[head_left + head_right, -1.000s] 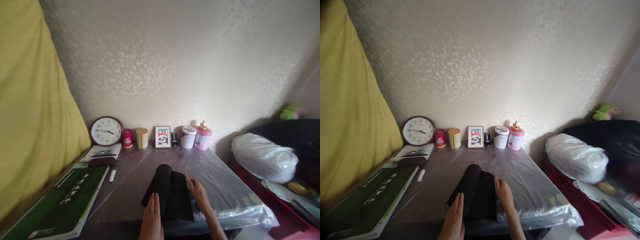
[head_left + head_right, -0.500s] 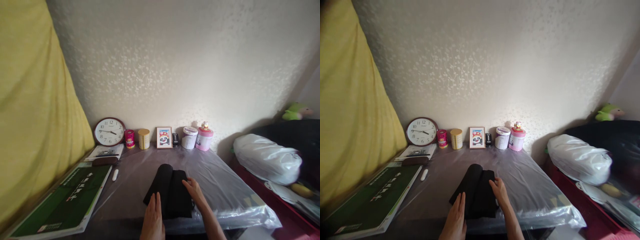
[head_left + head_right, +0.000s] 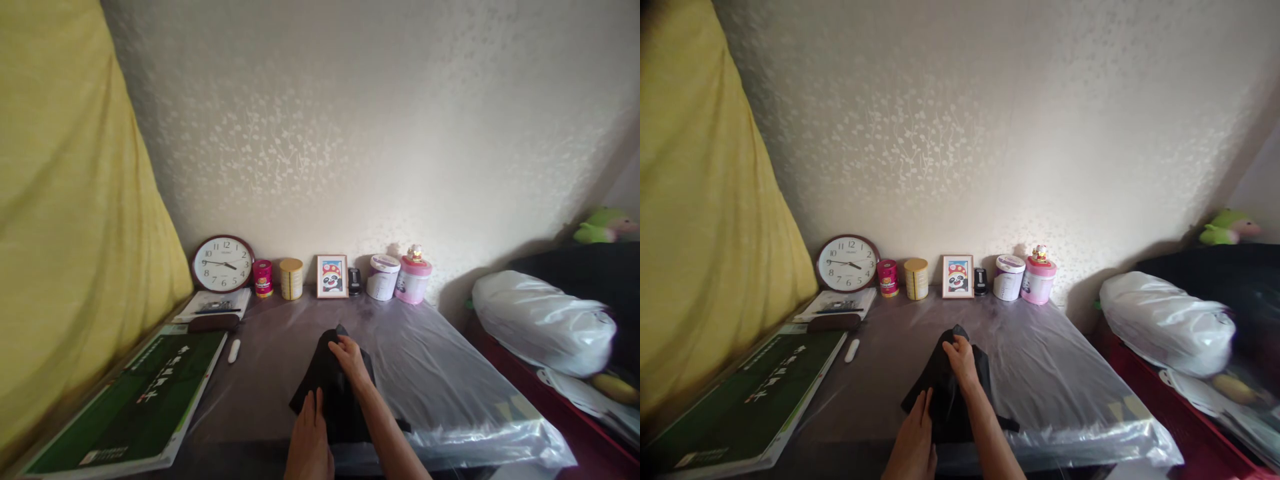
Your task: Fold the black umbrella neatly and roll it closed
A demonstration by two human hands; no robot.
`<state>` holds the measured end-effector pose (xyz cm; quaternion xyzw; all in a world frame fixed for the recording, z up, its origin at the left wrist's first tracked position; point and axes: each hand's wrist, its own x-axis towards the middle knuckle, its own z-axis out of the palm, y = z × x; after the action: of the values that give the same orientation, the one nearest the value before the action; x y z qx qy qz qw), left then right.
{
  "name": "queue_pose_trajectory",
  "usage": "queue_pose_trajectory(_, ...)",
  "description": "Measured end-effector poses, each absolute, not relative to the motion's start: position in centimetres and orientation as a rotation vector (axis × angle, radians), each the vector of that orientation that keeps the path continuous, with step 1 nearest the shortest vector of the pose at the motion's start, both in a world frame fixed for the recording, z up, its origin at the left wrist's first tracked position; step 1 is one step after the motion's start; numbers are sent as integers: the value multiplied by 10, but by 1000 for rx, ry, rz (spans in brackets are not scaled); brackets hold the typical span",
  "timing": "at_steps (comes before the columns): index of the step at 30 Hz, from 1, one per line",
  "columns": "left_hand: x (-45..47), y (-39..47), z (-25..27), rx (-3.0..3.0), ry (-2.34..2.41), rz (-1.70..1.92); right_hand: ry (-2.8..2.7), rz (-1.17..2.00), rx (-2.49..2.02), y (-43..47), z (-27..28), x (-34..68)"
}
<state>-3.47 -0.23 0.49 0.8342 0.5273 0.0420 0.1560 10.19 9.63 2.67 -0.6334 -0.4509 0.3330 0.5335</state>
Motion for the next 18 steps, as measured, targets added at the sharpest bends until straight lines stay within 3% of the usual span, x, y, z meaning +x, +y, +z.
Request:
queue_pose_trajectory(10,-48,10,-38,2426,1392,422,-1198,719,-1763,106,17,88)
queue_pose_trajectory(18,-70,9,-52,2510,1324,530,-1305,992,-1648,101,17,83)
